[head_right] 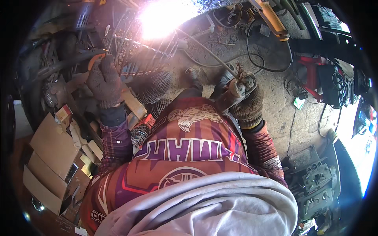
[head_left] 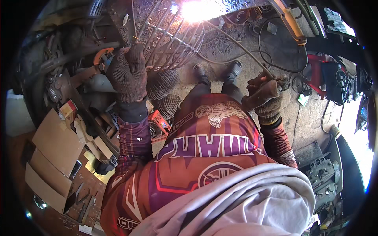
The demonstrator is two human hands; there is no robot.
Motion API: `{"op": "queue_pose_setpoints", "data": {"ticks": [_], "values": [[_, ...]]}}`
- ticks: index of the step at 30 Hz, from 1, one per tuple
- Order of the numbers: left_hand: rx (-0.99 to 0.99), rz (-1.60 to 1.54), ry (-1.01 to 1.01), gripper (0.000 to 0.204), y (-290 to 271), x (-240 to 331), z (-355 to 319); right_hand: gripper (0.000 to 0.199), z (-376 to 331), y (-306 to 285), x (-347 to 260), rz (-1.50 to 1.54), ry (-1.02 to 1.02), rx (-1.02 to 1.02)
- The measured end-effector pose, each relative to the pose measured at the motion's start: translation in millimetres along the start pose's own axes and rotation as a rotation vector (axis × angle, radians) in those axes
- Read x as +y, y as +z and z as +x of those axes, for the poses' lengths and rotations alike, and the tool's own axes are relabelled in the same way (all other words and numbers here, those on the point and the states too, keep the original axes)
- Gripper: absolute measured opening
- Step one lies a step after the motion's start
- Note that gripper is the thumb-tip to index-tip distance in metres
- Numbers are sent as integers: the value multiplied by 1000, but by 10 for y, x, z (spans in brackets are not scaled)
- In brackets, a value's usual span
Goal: The person welds a wire mesh basket frame using a welding torch and then taps the joints with a hammer.
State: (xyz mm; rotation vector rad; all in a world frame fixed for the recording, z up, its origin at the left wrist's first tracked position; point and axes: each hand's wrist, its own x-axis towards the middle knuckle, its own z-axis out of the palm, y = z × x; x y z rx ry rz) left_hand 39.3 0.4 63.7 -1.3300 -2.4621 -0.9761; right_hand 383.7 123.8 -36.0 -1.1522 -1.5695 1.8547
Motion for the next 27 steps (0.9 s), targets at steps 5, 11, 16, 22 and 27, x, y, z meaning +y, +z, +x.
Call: {"op": "queue_pose_setpoints", "data": {"ticks": [5,11,16,22,27], "values": [[-3,-55,16,27,51,-218,-65,51,-31,44,-164,-206,-109,23],[31,497,325,20,-58,106,50,47,-38,-23,38,-211,-130,70],[-101,437,261,20,-81,-15,49,22,-25,64,-147,306,-13,70],[49,164,214,28,71,-220,-43,36,18,-105,106,-493,-171,1],[-3,102,93,29,19,-89,-16,36,43,8,-126,-704,-330,-47]]}}
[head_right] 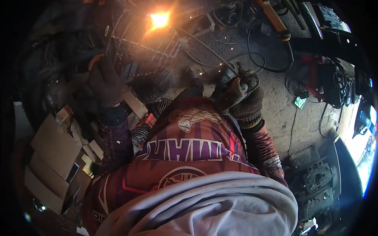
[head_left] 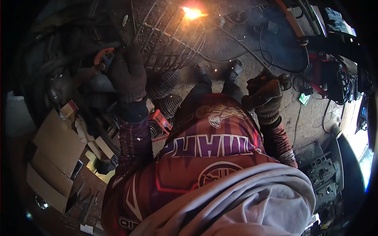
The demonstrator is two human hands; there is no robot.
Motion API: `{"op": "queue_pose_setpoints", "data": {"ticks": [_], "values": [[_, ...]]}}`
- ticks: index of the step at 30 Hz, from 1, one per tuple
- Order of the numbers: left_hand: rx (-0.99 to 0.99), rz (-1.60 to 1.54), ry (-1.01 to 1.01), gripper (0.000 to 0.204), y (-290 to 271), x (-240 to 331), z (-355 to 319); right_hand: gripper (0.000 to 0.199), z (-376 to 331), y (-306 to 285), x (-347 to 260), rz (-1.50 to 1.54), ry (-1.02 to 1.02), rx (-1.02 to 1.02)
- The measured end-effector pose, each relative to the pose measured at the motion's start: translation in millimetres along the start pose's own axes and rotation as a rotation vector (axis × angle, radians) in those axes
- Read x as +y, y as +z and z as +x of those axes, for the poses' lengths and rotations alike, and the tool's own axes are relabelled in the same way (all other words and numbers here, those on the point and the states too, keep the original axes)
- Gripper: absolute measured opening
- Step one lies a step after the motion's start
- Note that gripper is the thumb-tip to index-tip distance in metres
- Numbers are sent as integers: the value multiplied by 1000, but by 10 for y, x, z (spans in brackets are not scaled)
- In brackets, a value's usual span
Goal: The person welds a wire mesh basket frame using a welding torch and then taps the joints with a hammer.
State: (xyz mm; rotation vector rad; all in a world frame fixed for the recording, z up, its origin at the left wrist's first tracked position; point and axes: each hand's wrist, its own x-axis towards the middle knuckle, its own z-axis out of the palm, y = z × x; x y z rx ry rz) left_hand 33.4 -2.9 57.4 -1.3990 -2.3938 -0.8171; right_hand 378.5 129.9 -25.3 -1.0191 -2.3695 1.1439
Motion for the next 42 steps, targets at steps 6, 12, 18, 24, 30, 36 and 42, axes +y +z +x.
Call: {"op": "queue_pose_setpoints", "data": {"ticks": [6,12,18,24,30,36,42], "values": [[58,108,172,30,71,-159,-25,33,-135,100,245,121,71,-45],[-193,-943,-531,16,118,-603,-289,37,-39,21,-10,334,206,-22],[13,181,226,13,95,-244,-65,44,-224,285,528,395,295,57],[24,178,165,11,20,-54,-13,27,-221,285,355,729,419,125],[71,264,251,12,52,-79,-3,33,-35,43,-61,1111,457,86],[150,385,402,15,127,-277,-46,47,-292,278,575,272,210,170],[103,407,430,18,97,-372,-102,27,-200,283,426,503,267,33]]}}
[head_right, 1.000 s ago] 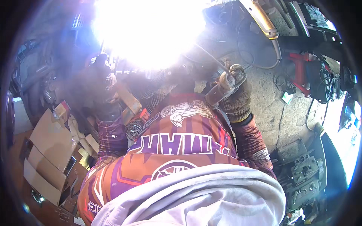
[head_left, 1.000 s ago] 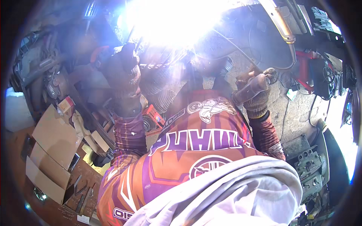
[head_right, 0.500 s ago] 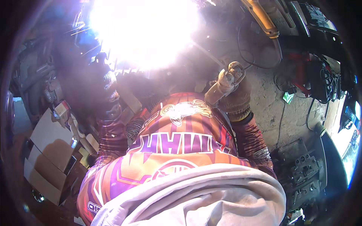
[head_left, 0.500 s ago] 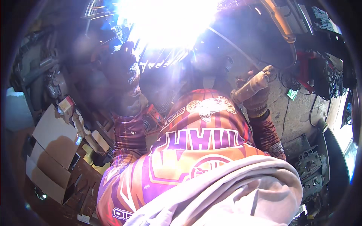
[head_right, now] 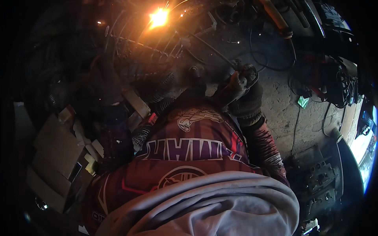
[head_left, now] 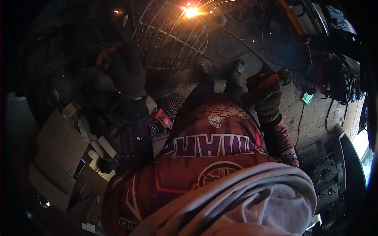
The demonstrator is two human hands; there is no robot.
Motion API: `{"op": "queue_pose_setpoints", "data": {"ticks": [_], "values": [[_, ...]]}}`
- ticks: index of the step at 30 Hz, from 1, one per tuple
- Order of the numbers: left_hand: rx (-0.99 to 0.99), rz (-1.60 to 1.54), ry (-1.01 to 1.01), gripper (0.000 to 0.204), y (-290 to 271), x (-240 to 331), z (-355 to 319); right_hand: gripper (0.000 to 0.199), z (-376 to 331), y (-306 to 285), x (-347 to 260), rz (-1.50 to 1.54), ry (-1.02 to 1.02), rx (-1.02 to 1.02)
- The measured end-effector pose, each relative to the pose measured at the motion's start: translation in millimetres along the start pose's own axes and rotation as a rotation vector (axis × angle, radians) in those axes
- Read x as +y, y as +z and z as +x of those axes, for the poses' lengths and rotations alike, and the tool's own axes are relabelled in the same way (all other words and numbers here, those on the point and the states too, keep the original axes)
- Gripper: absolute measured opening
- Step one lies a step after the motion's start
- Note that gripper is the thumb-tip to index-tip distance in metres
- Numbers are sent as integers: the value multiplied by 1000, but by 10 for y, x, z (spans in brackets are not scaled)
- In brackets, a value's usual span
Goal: The person welds a wire mesh basket frame using a welding torch and then taps the joints with a hammer.
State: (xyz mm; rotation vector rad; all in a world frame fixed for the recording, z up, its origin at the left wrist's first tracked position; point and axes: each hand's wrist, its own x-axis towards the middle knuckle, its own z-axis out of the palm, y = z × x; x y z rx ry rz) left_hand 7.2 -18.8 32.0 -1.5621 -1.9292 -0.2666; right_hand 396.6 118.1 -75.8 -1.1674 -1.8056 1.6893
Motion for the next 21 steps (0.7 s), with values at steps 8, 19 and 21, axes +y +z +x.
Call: {"op": "queue_pose_setpoints", "data": {"ticks": [8,19,21], "values": [[-316,-788,-1006,19,-196,275,243,37,71,95,-216,-56,69,56],[-217,-549,-851,25,-123,237,179,37,122,117,-701,-211,-79,44],[-216,-567,-833,27,-88,218,143,37,114,103,-704,-307,-175,58]]}}
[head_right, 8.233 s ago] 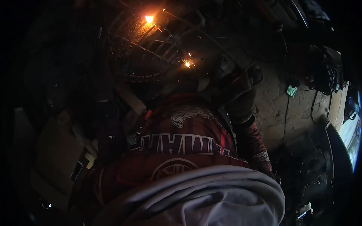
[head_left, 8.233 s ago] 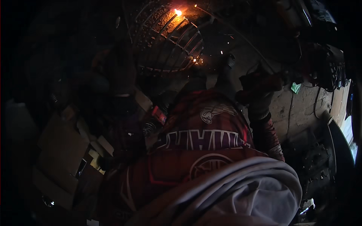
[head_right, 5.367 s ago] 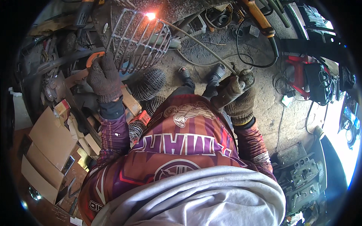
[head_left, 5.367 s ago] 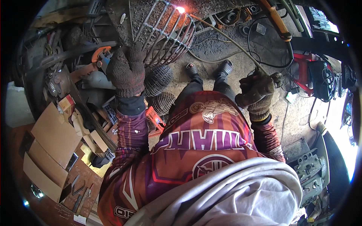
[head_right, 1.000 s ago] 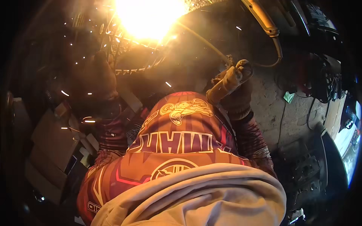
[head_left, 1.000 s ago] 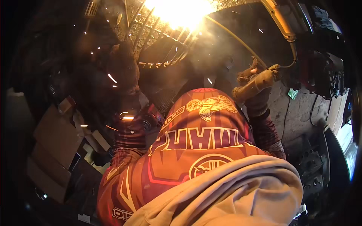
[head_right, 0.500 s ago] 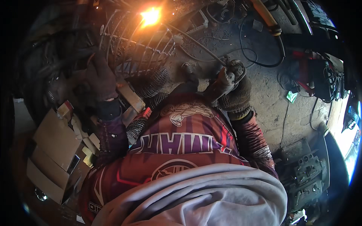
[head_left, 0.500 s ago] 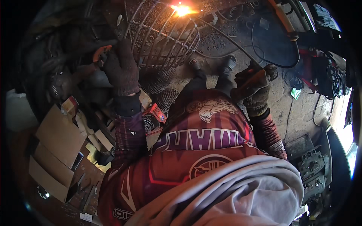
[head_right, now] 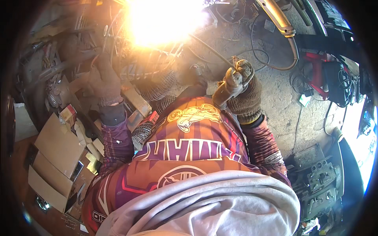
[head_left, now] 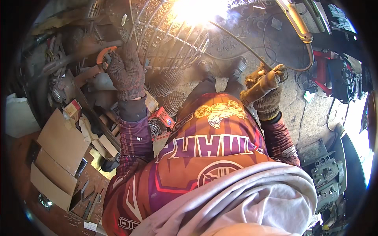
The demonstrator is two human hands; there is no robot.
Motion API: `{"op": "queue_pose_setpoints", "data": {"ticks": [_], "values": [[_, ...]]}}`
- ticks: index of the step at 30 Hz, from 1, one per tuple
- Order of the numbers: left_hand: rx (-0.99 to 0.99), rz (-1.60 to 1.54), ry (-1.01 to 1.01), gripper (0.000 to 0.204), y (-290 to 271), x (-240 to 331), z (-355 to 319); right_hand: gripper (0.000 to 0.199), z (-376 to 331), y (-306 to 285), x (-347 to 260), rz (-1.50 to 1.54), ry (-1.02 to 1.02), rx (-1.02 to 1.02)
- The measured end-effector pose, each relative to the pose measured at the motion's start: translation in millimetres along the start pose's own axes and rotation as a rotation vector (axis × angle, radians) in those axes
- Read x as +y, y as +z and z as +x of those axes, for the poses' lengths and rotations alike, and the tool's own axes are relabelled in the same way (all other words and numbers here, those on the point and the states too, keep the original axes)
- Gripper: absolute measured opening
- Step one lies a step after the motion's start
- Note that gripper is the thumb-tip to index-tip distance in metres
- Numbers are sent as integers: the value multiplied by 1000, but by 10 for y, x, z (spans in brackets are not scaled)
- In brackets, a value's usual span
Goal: The person welds a wire mesh basket frame using a welding torch and then taps the joints with a hammer.
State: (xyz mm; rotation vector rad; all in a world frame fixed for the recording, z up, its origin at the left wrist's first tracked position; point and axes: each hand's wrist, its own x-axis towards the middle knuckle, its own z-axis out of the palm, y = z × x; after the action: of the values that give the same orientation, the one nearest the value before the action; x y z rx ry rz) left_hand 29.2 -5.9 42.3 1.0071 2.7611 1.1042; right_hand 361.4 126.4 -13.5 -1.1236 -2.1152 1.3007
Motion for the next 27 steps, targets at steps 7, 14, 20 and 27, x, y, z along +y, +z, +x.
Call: {"op": "queue_pose_setpoints", "data": {"ticks": [7,14,20,27], "values": [[-55,190,76,29,-38,104,3,41,13,20,54,-125,20,-38],[-46,723,516,26,-53,-151,54,44,-137,180,516,79,182,0],[3,488,533,27,-97,-106,21,42,-171,97,541,291,192,-22],[-124,499,485,32,-120,-58,85,32,-115,69,427,-240,-87,-54]]}}
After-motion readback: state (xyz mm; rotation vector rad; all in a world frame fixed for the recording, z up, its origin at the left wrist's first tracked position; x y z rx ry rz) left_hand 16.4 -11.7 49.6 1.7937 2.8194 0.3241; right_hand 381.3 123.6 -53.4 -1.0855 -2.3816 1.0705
